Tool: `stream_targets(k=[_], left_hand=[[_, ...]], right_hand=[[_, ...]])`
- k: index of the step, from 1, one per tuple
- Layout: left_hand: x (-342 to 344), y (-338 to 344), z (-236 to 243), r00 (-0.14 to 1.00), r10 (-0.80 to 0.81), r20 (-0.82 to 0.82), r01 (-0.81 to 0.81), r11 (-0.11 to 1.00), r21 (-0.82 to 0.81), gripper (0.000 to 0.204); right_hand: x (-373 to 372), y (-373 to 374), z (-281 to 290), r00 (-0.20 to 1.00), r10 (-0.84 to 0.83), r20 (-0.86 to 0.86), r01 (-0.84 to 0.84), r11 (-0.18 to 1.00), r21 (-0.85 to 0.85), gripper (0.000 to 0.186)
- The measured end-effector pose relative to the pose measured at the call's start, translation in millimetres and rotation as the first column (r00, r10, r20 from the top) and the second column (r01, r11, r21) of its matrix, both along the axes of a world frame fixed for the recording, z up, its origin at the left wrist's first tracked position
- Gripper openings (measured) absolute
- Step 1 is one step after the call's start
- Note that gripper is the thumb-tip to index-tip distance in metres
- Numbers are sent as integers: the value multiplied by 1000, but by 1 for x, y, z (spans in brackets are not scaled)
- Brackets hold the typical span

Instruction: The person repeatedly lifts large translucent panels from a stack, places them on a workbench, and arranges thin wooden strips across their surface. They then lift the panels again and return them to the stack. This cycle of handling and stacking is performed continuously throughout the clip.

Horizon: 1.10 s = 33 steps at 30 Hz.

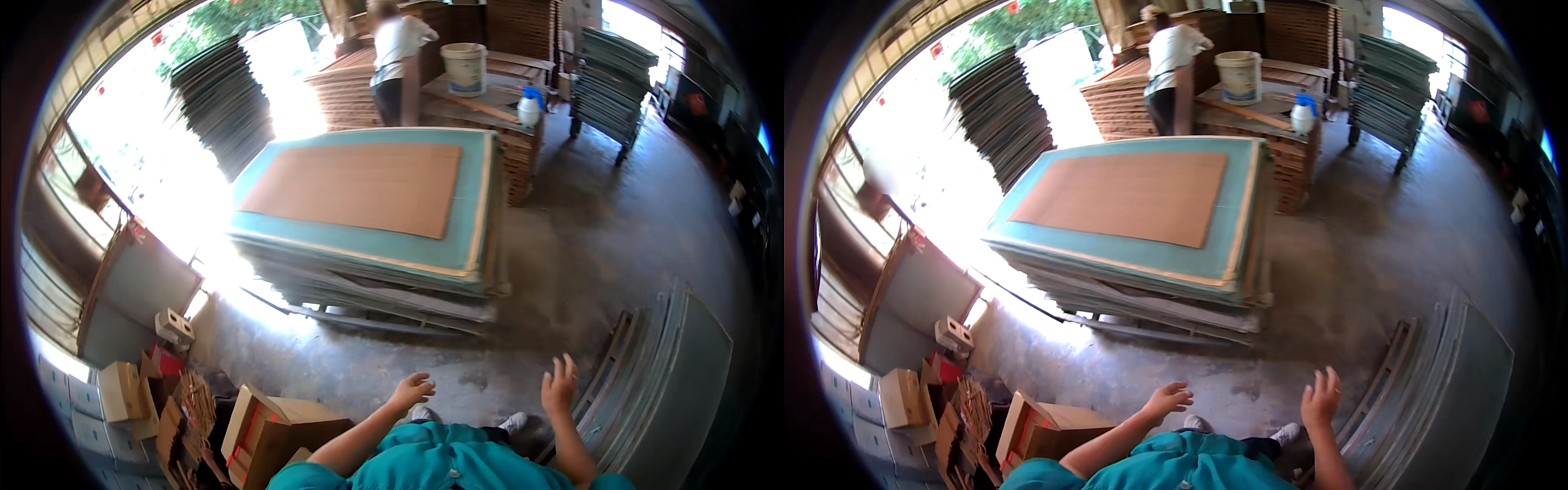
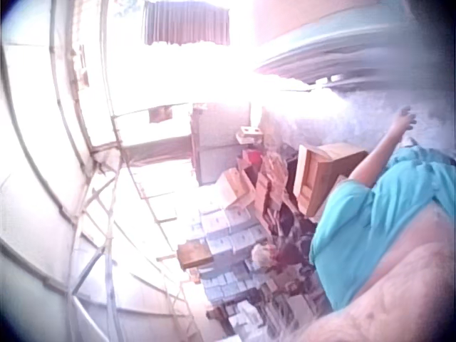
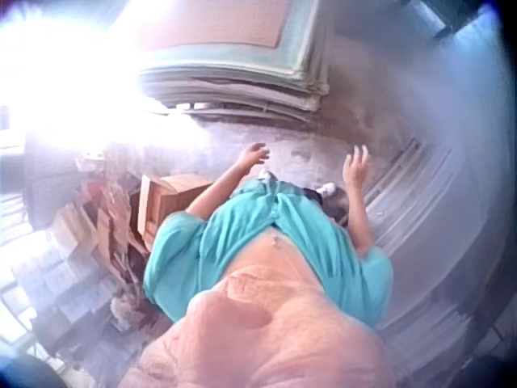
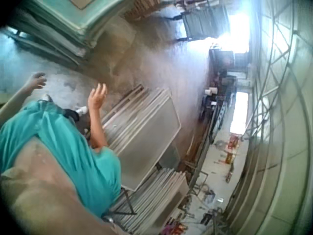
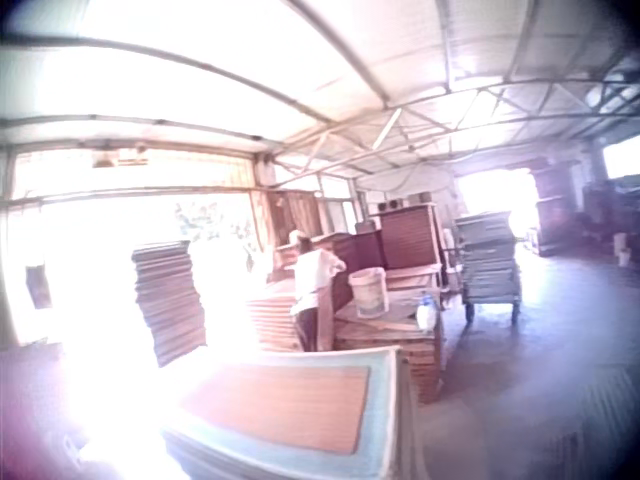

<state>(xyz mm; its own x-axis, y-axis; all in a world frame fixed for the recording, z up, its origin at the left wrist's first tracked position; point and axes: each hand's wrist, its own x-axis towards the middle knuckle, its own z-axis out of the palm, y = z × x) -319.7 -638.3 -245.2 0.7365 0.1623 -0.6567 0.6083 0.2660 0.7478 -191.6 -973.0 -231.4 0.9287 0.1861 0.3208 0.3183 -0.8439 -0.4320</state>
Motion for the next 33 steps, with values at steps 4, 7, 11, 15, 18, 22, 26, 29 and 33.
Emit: stream_targets(k=[4,7,11,15,18,22,26,29,33], left_hand=[[-73,81,-2,925,379,-29,-378,925,20,54],[-95,119,-1,835,548,-38,-549,836,0,52],[-107,166,-16,723,691,4,-691,723,-4,45],[-80,212,0,646,760,68,-764,642,65,42],[-62,255,24,581,810,83,-810,564,164,42],[4,314,56,632,751,193,-773,592,225,41],[79,373,87,765,498,408,-642,635,429,39],[126,403,110,853,244,462,-511,576,639,39],[163,446,129,931,-120,345,-294,312,903,42]], right_hand=[[42,165,53,896,426,124,-423,905,-50,44],[98,279,76,752,606,260,-587,795,-155,57],[177,421,80,730,651,207,-608,758,-237,64],[232,486,36,858,514,-8,-491,813,-313,64],[210,493,48,782,619,-75,-611,737,-288,66],[224,488,89,596,772,-221,-799,598,-63,68],[277,503,108,697,715,57,-680,683,-266,67],[300,494,71,741,672,11,-626,696,-351,69],[265,485,97,626,736,-257,-776,558,-293,72]])
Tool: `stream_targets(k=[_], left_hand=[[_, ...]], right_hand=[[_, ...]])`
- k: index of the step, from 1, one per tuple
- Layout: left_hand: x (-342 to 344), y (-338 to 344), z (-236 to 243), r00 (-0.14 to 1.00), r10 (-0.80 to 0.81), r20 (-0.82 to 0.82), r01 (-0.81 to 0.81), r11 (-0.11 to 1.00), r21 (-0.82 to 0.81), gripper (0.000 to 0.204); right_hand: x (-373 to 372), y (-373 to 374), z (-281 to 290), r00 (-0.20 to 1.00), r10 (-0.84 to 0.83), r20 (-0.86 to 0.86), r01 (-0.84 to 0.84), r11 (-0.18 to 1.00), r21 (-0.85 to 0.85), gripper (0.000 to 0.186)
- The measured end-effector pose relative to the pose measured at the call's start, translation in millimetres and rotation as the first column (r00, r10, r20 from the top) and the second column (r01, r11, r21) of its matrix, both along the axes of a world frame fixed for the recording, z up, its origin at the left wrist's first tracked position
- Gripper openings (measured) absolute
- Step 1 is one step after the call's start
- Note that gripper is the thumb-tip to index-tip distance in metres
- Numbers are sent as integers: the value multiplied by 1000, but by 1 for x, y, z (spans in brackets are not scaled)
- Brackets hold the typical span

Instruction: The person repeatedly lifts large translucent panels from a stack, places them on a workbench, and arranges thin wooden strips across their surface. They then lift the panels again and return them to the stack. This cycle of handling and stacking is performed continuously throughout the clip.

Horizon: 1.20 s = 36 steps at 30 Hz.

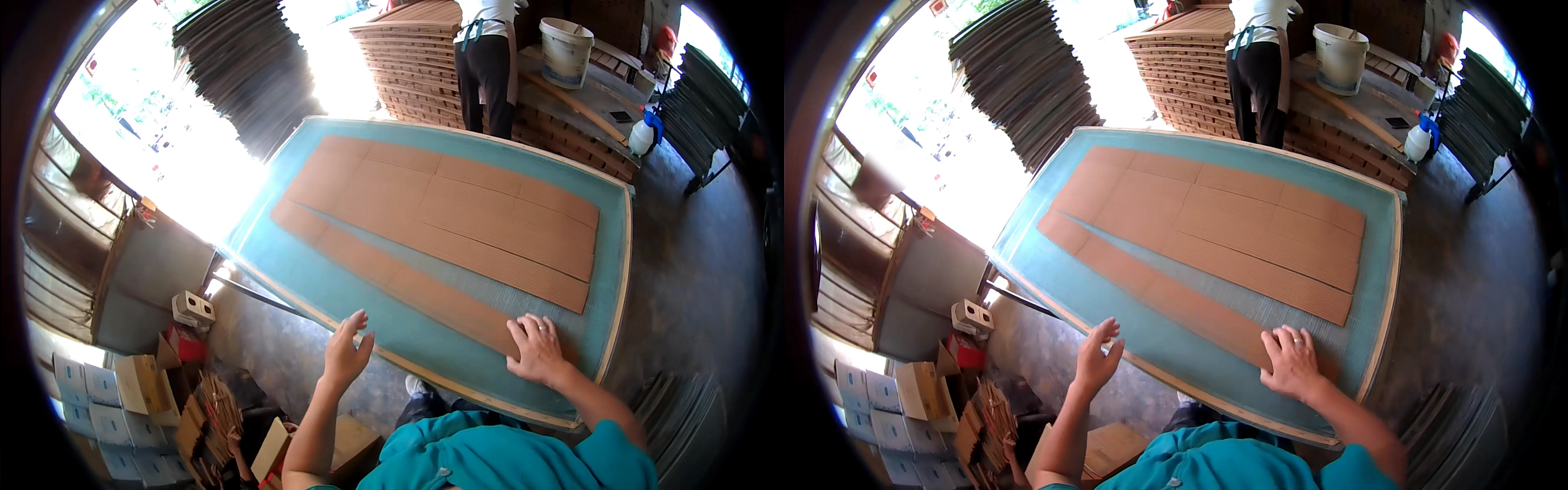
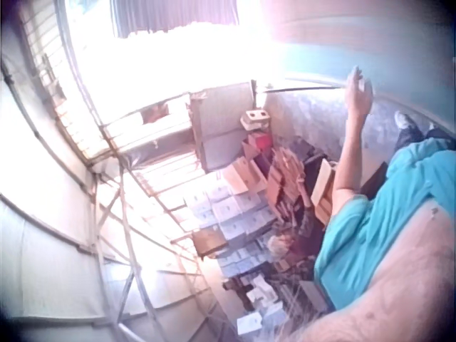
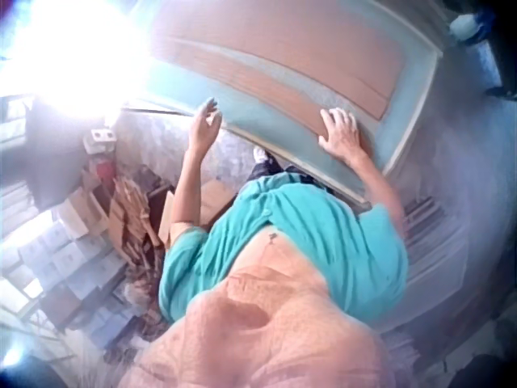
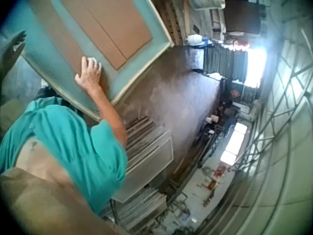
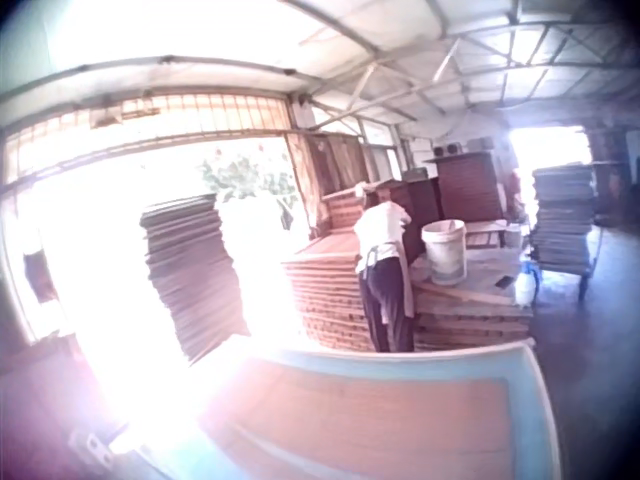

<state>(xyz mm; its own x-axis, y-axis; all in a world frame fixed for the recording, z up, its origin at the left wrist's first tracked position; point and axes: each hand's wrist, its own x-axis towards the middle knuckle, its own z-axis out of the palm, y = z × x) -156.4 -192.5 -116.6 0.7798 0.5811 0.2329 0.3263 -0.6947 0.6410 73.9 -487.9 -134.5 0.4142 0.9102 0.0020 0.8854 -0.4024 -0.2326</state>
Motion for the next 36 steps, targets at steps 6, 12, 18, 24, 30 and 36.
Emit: stream_targets(k=[6,12,18,24,30,36], left_hand=[[83,81,26,946,-219,-239,298,876,379,55],[149,172,-7,669,-211,-713,671,583,458,76],[179,217,-16,505,-417,-756,777,601,187,75],[195,242,8,672,-601,-432,741,551,385,44],[127,238,-23,530,-707,-469,843,380,381,36],[179,263,17,540,-656,-527,790,612,47,69]], right_hand=[[60,38,2,959,-219,179,202,973,110,75],[55,54,7,966,-257,27,258,959,-118,74],[15,52,16,941,-316,121,333,927,-173,74],[49,64,29,848,-405,343,427,904,12,61],[8,29,8,938,-277,207,316,930,-186,37],[32,75,32,936,-331,116,341,937,-80,54]])
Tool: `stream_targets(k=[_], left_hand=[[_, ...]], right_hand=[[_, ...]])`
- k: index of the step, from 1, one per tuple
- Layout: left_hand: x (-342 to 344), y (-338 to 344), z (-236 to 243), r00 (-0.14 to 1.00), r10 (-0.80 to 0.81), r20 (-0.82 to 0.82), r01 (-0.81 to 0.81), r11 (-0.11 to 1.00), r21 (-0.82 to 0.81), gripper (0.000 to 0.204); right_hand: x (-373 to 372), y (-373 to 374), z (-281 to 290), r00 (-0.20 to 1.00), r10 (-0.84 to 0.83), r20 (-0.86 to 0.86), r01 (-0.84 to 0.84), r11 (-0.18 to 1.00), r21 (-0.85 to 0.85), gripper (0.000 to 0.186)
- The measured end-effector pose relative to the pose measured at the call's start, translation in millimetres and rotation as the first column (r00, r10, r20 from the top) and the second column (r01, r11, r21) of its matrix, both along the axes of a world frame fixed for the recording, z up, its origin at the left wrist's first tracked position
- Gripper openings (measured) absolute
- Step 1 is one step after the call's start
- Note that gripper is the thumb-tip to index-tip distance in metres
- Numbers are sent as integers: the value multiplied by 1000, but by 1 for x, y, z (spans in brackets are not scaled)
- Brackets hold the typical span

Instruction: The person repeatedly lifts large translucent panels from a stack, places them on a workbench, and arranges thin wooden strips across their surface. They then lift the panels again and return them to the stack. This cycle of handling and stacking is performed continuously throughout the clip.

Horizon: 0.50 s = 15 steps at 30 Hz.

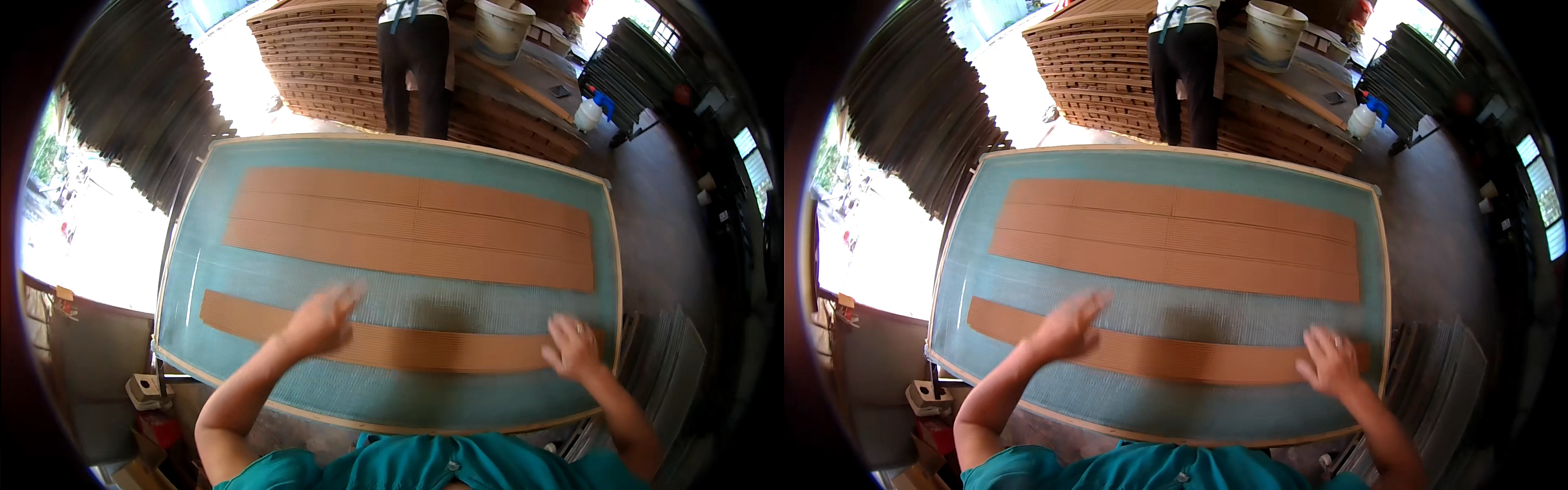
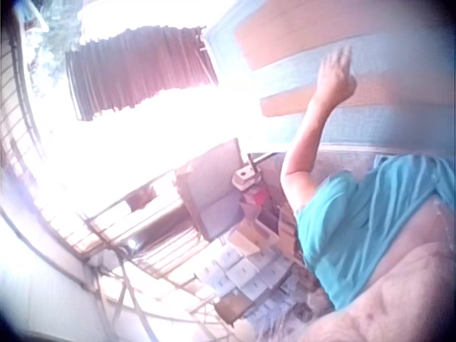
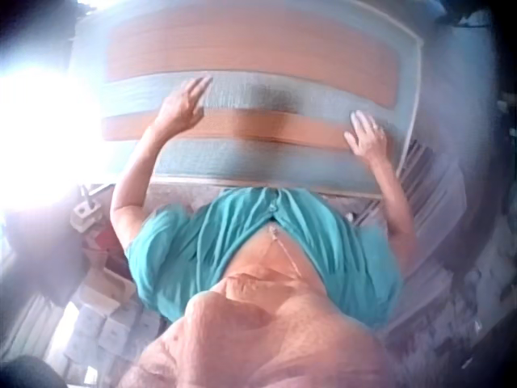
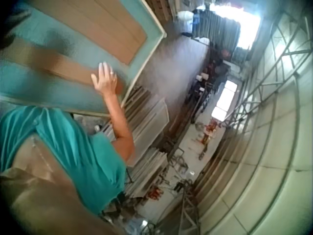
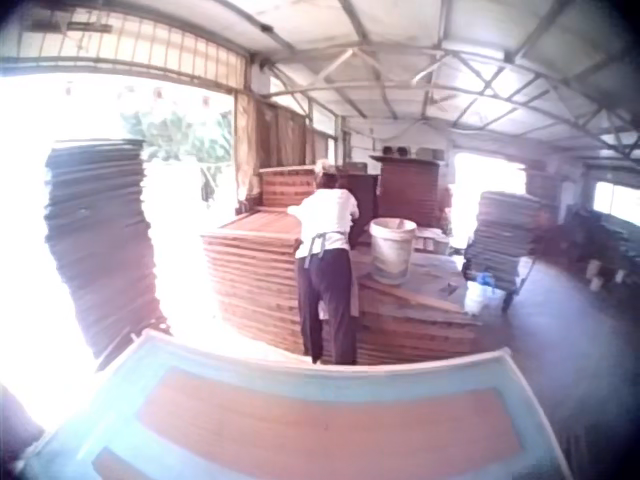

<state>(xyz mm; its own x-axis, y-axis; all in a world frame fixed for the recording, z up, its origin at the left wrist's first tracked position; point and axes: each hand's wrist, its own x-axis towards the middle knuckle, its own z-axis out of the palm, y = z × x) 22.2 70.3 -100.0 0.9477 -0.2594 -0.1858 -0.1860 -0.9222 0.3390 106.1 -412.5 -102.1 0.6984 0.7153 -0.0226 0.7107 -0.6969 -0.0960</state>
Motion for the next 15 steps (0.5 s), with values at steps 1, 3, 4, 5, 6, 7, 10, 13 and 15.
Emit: stream_targets(k=[1,3,4,5,6,7,10,13,15], left_hand=[[17,14,-11,961,14,278,-33,997,65,70],[54,27,-12,928,15,373,-167,911,377,72],[55,35,-22,955,23,295,-132,926,355,72],[51,47,-39,975,26,219,-100,938,333,72],[42,59,-52,990,34,137,-75,950,304,72],[33,64,-60,981,-34,192,-29,949,313,73],[33,48,-33,1000,22,8,-24,949,314,63],[54,53,-34,986,-6,165,-38,964,264,47],[86,61,-31,951,52,304,-165,918,360,48]], right_hand=[[20,18,-9,994,-85,69,81,995,55,57],[61,55,-21,969,-186,162,162,976,147,60],[64,51,-36,976,-152,153,142,987,74,60],[68,45,-51,982,-119,146,120,993,5,61],[71,42,-57,988,-80,132,89,994,-70,61],[69,38,-53,995,-88,55,93,992,-90,63],[56,30,-33,994,-87,-70,82,994,-73,71],[84,36,-34,996,-65,53,73,982,-172,72],[114,49,-26,985,-89,145,115,976,-183,77]])
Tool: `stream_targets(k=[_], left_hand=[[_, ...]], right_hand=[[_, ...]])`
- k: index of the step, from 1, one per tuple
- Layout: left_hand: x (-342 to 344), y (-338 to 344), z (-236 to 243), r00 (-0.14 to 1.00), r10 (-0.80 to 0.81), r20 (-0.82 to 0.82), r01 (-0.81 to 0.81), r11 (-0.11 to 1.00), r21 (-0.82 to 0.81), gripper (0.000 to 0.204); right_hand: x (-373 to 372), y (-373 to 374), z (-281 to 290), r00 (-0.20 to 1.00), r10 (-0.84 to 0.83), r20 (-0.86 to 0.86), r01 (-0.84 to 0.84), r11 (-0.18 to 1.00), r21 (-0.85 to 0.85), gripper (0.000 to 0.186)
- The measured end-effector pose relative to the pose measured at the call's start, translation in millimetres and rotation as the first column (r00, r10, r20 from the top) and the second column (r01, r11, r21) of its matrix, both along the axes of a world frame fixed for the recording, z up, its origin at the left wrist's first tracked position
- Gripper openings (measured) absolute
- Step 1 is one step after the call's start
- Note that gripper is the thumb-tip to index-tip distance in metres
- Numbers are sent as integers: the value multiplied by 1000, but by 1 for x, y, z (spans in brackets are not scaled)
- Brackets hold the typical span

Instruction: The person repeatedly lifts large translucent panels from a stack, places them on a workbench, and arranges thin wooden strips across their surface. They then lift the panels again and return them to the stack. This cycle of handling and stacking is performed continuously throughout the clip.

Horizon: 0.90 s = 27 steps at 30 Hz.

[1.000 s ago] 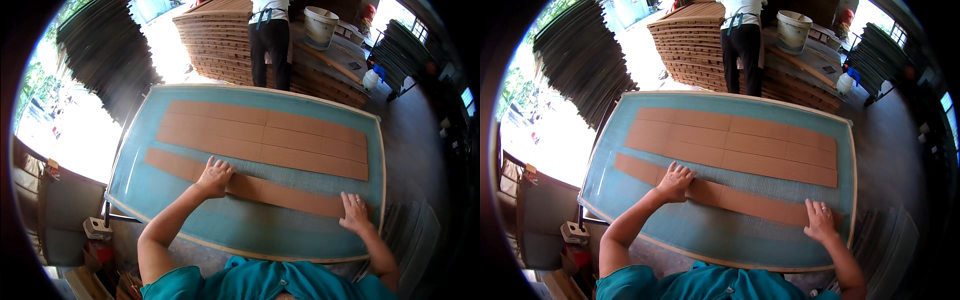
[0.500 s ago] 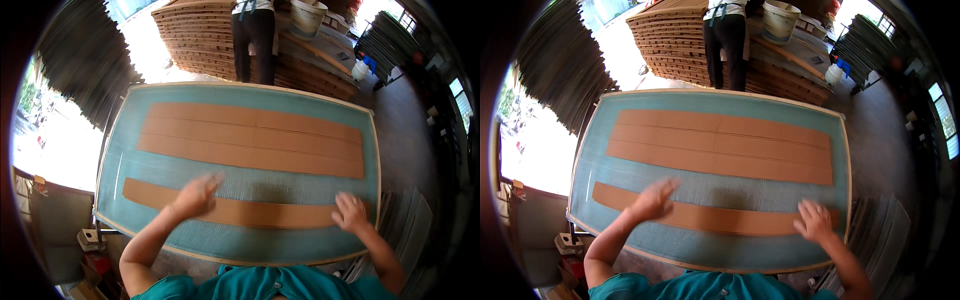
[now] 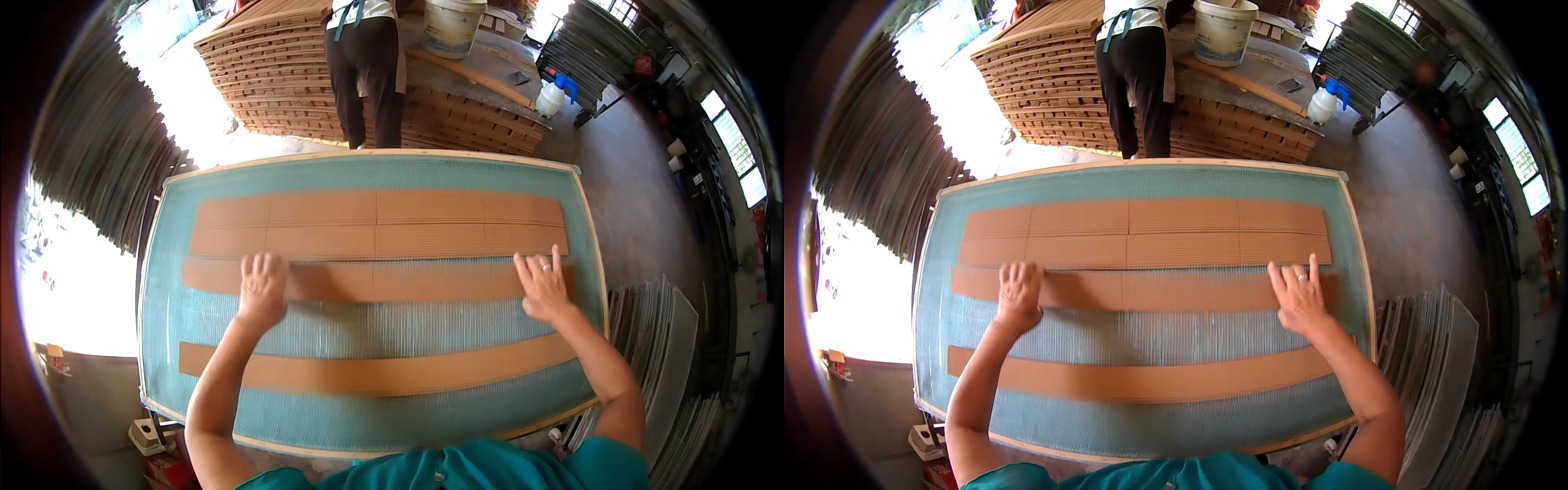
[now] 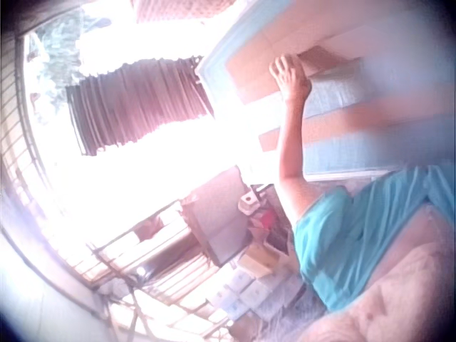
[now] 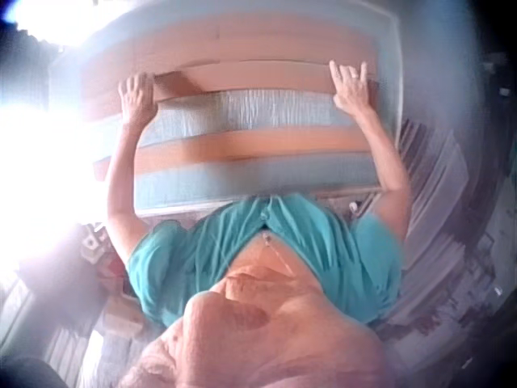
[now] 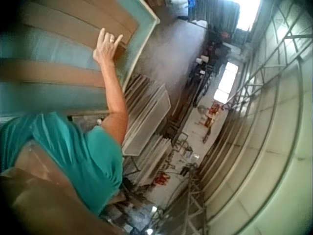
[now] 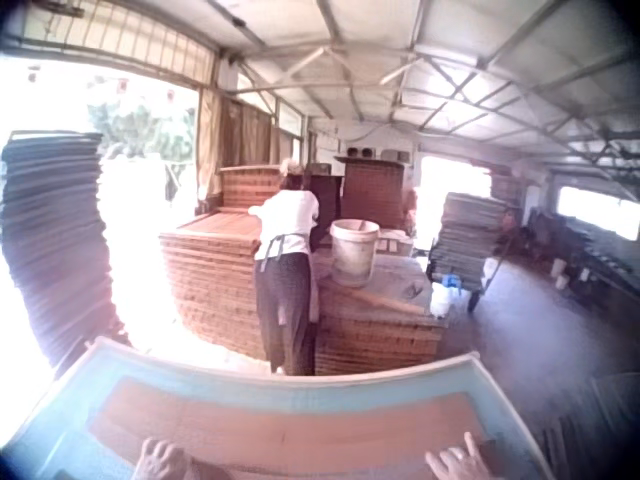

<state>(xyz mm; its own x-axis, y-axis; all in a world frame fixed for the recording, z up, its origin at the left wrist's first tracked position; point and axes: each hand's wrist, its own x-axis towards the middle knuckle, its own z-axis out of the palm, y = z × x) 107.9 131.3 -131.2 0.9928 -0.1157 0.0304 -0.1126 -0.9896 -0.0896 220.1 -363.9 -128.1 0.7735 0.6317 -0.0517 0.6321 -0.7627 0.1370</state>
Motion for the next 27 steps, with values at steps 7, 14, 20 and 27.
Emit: stream_targets(k=[7,14,20,27], left_hand=[[34,9,-18,994,-26,-102,20,998,-66,64],[78,16,-4,990,26,141,-26,1000,-5,58],[118,21,-19,986,165,1,-165,985,-50,56],[-10,-17,66,999,-28,35,30,997,-73,57]], right_hand=[[43,-4,-17,996,21,-84,-19,999,27,75],[85,8,-1,992,-31,120,21,997,80,74],[130,23,-8,997,-69,-18,69,997,17,74],[5,-32,55,992,-30,-120,32,999,17,72]])
